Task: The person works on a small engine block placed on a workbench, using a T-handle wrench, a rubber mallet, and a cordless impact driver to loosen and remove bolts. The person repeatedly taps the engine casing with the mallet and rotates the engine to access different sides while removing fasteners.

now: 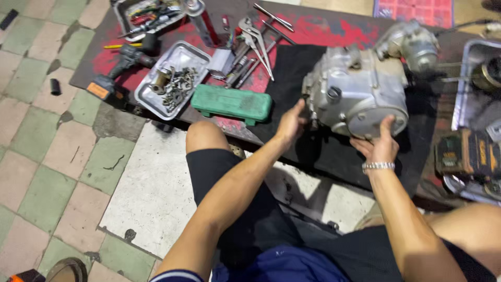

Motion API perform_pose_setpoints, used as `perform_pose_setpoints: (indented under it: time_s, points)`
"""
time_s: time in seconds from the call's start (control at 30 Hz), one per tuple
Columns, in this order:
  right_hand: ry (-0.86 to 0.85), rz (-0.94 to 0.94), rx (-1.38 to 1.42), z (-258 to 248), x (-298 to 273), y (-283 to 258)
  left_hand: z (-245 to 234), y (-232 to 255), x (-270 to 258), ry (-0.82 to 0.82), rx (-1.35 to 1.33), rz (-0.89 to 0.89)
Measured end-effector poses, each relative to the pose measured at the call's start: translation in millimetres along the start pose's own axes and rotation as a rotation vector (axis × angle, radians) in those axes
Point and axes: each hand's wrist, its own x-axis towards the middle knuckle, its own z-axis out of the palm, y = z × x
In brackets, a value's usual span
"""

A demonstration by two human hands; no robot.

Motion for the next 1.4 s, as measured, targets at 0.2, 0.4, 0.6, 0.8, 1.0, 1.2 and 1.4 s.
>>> perform_pose_setpoints:
  time_s: [0.2, 0.4, 0.6, 0.8, 1.0, 1.2, 1.4]
  points:
    - [-0.001, 0.007, -0.057, 2, -7, -6, -102, 50, 45, 0.670, 0.855, 0.456]
    - [-0.065, 0.038, -0.153, -4, -10, -13, -254, 150, 128, 0.880, 1.380, 0.352]
    - [-0.077, 0.039, -0.165, -6, -4, -10, -271, 177, 159, 0.642, 1.547, 0.095]
    - [-0.091, 0.027, -0.183, -4, -5, -14, -259, 210, 117, 0.592, 1.494, 0.602]
    - [-0.099, 0.036, -0.160, -6, -8, -17, -168, 246, -70, 0.176, 1.573, 0.602]
    - [-0.100, 0.030, -0.136, -8, -5, -16, -89, 165, -163, -0.424, 1.191, 0.253]
    - [-0.108, 0.086, -0.126, -12, -2, -16, -11, 0, -75, -0.406, 1.140, 0.610]
